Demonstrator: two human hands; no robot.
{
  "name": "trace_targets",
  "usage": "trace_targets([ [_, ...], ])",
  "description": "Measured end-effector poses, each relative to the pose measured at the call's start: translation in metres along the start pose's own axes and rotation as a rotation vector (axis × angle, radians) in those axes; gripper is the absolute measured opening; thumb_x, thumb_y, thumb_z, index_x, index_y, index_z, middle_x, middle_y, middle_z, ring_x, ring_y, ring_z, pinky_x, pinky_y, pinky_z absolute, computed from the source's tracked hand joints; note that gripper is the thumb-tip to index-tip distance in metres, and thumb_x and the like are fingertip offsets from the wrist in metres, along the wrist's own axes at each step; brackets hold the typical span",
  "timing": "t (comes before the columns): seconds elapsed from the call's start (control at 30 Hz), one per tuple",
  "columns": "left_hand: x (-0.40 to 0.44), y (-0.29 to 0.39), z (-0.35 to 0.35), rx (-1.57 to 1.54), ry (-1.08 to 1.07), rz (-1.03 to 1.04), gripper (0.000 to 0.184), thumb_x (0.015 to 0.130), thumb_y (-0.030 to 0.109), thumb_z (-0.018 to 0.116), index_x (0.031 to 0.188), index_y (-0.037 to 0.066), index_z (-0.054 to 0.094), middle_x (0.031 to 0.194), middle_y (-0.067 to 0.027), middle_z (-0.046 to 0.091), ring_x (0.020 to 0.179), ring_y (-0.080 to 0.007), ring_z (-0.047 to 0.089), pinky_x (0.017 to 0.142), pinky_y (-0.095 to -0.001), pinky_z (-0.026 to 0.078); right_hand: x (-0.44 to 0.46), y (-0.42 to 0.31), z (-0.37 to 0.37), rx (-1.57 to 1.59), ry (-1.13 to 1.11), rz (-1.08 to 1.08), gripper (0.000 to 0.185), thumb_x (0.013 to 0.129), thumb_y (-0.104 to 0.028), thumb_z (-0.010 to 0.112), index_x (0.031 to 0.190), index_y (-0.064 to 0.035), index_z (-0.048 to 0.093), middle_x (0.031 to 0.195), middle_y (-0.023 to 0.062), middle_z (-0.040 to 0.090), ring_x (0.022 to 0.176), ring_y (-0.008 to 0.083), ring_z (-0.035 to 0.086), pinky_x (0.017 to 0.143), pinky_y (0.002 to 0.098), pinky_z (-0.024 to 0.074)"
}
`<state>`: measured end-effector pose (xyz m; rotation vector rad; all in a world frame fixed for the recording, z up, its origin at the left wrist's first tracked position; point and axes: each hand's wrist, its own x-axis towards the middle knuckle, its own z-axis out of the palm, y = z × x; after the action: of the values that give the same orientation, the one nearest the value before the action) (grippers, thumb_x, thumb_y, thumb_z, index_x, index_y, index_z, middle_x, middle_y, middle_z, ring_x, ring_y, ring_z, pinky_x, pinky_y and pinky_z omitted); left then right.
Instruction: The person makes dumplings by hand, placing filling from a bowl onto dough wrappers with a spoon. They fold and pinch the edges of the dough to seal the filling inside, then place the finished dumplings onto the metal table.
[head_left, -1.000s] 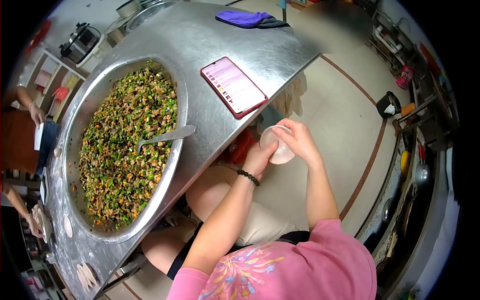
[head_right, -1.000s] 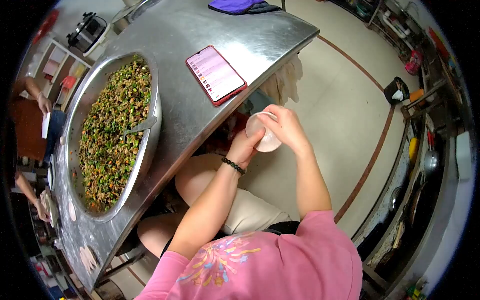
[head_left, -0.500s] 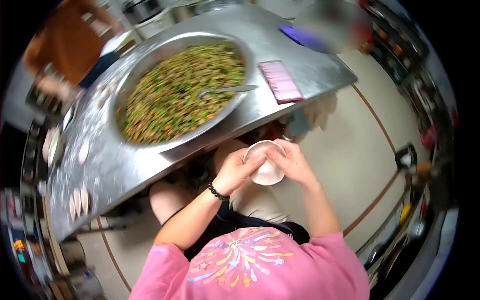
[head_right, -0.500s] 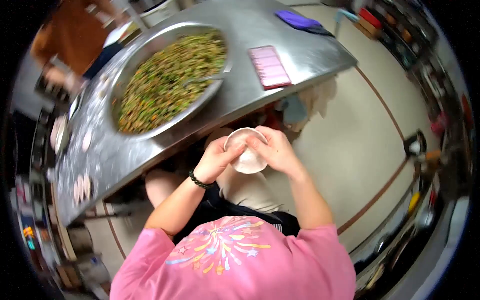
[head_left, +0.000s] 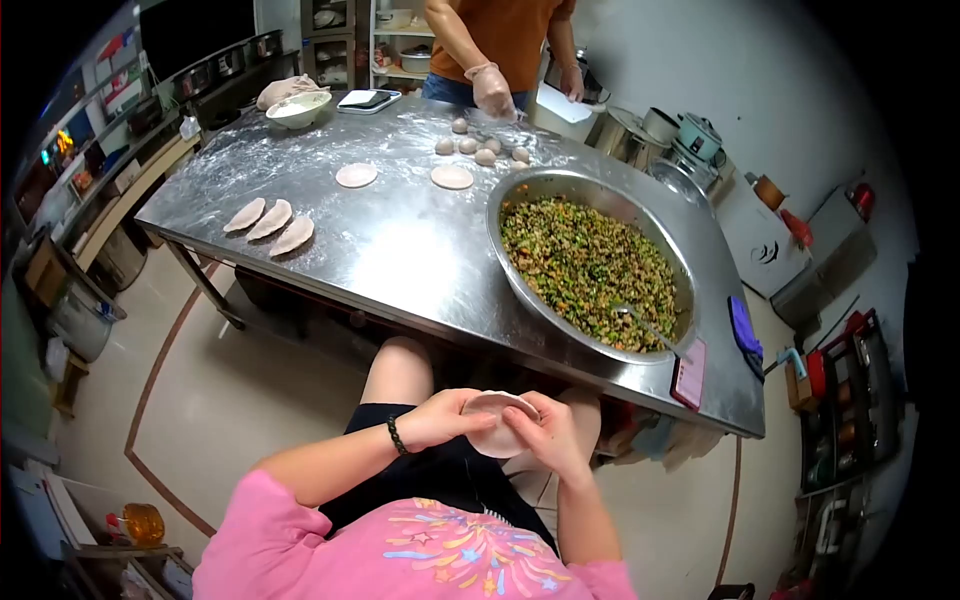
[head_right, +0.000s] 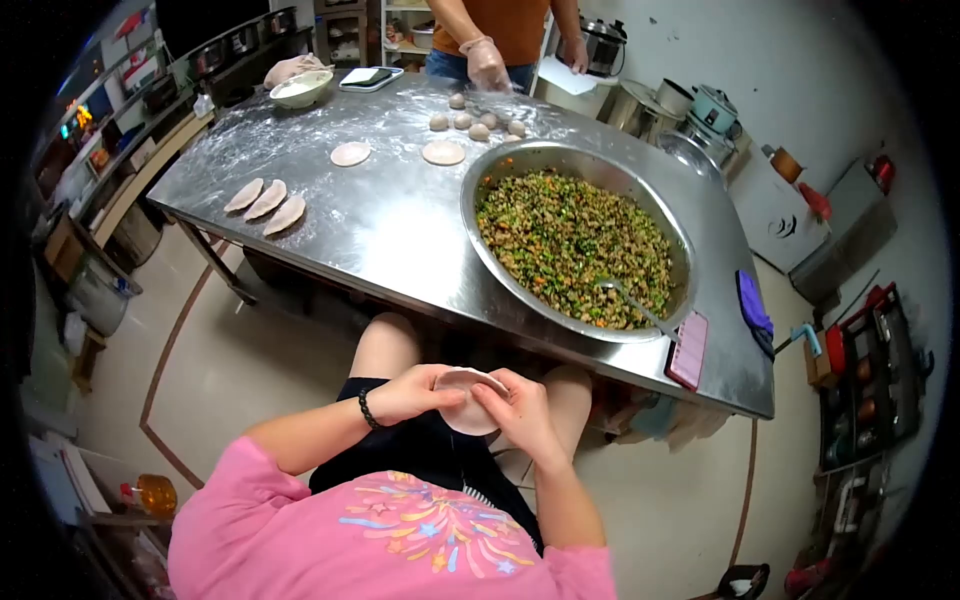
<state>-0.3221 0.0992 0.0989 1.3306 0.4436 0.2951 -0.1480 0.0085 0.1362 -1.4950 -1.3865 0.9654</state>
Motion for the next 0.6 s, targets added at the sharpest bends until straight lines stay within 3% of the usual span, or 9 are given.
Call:
trace_targets([
  [0.1,0.001,-0.008,-0.008,-0.077,0.017,0.023,0.027,0.085,0.020,0.061,0.104,0.000,0.059,0.092,0.0005,0.061,0.084,-0.0051,0.053,0.074,-0.0217,0.045,0.006,-0.003,0.004,-0.057,-0.057,-0.028,0.016,0.081,-0.014,0.063,0.089,0.0000,0.063,0.073,0.0071,0.063,0.068,0.0082,0.058,0.060,0.0236,0.0461],
  [0.17,0.001,-0.005,-0.010,0.291,0.050,0.035,0.021,0.085,0.019,0.061,0.096,0.002,0.061,0.086,0.0012,0.060,0.079,-0.0053,0.052,0.070,-0.0217,0.044,0.011,-0.010,0.005,-0.098,-0.066,-0.004,0.016,0.081,-0.014,0.062,0.090,-0.0001,0.063,0.073,0.0069,0.063,0.068,0.0085,0.058,0.060,0.0238,0.0462],
  [0.23,0.002,-0.008,-0.006,0.049,0.195,0.100,0.030,0.083,0.018,0.061,0.108,0.002,0.055,0.093,-0.0046,0.060,0.088,-0.0084,0.054,0.077,-0.0240,0.044,0.017,-0.016,0.006,-0.082,-0.040,-0.008,0.014,0.080,-0.012,0.062,0.090,-0.0007,0.063,0.074,0.0080,0.063,0.067,0.0113,0.060,0.060,0.0246,0.0466],
  [0.3,0.000,-0.007,0.000,-0.374,0.172,0.091,0.034,0.089,0.021,0.052,0.118,0.004,0.047,0.107,-0.0084,0.057,0.100,-0.0144,0.054,0.088,-0.0285,0.042,0.023,-0.033,0.006,-0.233,0.088,-0.279,0.014,0.079,-0.009,0.063,0.089,-0.0011,0.063,0.077,0.0098,0.062,0.067,0.0168,0.061,0.060,0.0258,0.0472],
  [0.37,-0.001,-0.024,-0.011,-1.008,-0.089,-0.226,0.039,0.095,0.033,0.039,0.122,0.005,0.044,0.118,-0.0109,0.052,0.111,-0.0216,0.050,0.097,-0.0356,0.038,0.026,-0.054,0.003,-0.294,0.106,-0.392,0.019,0.076,-0.016,0.067,0.089,-0.0026,0.062,0.079,0.0095,0.062,0.068,0.0214,0.062,0.060,0.0287,0.0485],
  [0.43,-0.002,-0.010,-0.005,-1.599,-0.384,-0.164,0.055,0.092,0.049,0.029,0.127,0.007,0.040,0.131,-0.0163,0.042,0.123,-0.0312,0.040,0.102,-0.0470,0.032,0.027,-0.073,-0.004,-0.669,-0.136,-0.721,0.036,0.068,-0.034,0.073,0.088,-0.0059,0.063,0.080,0.0069,0.063,0.069,0.0232,0.062,0.061,0.0298,0.0488],
  [0.47,-0.003,-0.001,-0.003,-1.540,-0.339,-0.163,0.056,0.092,0.050,0.029,0.127,0.009,0.040,0.131,-0.0178,0.041,0.123,-0.0343,0.039,0.102,-0.0489,0.031,0.026,-0.086,-0.012,-0.656,-0.071,-0.765,0.050,0.058,-0.045,0.073,0.089,-0.0072,0.063,0.083,0.0063,0.064,0.071,0.0232,0.062,0.062,0.0320,0.0494],
  [0.53,-0.005,0.029,0.002,-1.408,-0.201,-0.155,0.057,0.090,0.053,0.031,0.129,0.012,0.039,0.133,-0.0212,0.037,0.123,-0.0405,0.035,0.102,-0.0528,0.028,0.026,-0.096,-0.052,-0.665,0.090,-0.742,0.041,0.060,-0.030,0.078,0.088,-0.0048,0.062,0.085,0.0117,0.062,0.071,0.0263,0.061,0.062,0.0322,0.0486],
  [0.6,-0.002,0.036,-0.003,-1.435,-0.281,0.058,0.054,0.086,0.042,0.050,0.128,0.010,0.039,0.132,-0.0138,0.038,0.125,-0.0358,0.035,0.103,-0.0486,0.030,0.023,-0.107,-0.095,-0.879,0.442,-0.556,0.024,0.067,-0.014,0.072,0.085,-0.0022,0.060,0.080,0.0120,0.059,0.073,0.0270,0.058,0.064,0.0348,0.0452],
])
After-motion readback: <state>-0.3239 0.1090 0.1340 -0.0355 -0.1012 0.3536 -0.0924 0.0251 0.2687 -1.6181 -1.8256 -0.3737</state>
